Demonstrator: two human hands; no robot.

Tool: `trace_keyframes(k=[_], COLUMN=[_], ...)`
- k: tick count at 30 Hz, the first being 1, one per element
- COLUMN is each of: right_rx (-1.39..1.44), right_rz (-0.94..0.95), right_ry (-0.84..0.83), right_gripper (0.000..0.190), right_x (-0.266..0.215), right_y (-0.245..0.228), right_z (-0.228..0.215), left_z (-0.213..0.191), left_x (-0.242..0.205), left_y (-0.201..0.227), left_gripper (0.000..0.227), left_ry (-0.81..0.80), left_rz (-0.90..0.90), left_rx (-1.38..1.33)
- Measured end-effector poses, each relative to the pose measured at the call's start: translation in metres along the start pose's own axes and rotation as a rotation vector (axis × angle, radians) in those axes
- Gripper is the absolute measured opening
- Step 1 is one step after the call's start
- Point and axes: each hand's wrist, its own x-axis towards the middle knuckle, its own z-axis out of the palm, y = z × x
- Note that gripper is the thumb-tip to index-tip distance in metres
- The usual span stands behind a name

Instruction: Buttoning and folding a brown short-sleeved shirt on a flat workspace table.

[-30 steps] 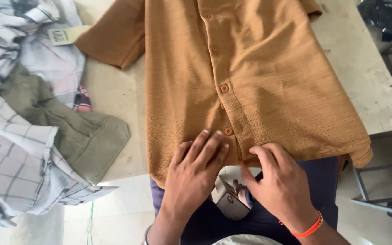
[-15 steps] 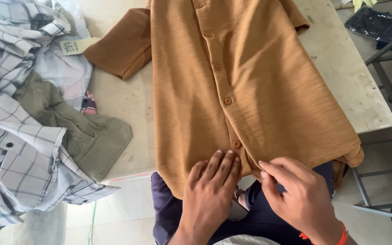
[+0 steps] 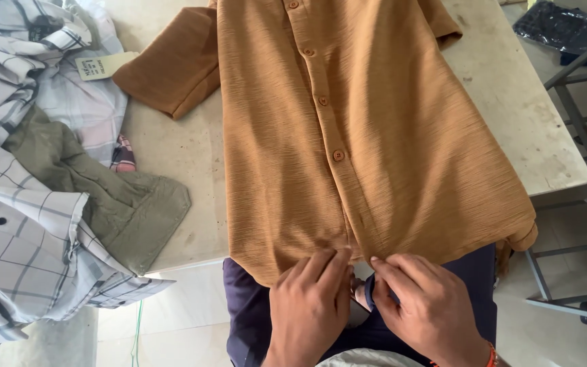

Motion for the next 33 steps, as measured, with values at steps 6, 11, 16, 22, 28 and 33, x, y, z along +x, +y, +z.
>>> trace_keyframes(k=[6, 11, 16, 22, 28, 33], right_rx=[-0.008, 0.013, -0.078, -0.186, -0.213, -0.231], right_rz=[0.001, 0.016, -0.037, -0.099, -0.089, -0.093], right_ry=[0.000, 0.004, 0.088, 0.055, 0.008, 0.030], right_gripper=[0.023, 0.034, 0.046, 0.044, 0.044, 0.048], right_x=[0.000, 0.002, 0.026, 0.036, 0.034, 0.027], right_y=[0.007, 0.016, 0.012, 0.012, 0.014, 0.011], right_z=[-0.002, -0.001, 0.006, 0.020, 0.018, 0.023], left_z=[0.011, 0.025, 0.020, 0.018, 0.021, 0.023], left_x=[0.017, 0.027, 0.034, 0.034, 0.030, 0.021], left_y=[-0.001, -0.002, 0.004, 0.002, 0.003, 0.005], left_gripper=[0.032, 0.034, 0.026, 0.023, 0.024, 0.035], left_ry=[0.157, 0.176, 0.185, 0.181, 0.167, 0.165], left_rz=[-0.100, -0.195, -0.256, -0.258, -0.188, -0.133], left_rx=[0.051, 0.092, 0.108, 0.113, 0.163, 0.179])
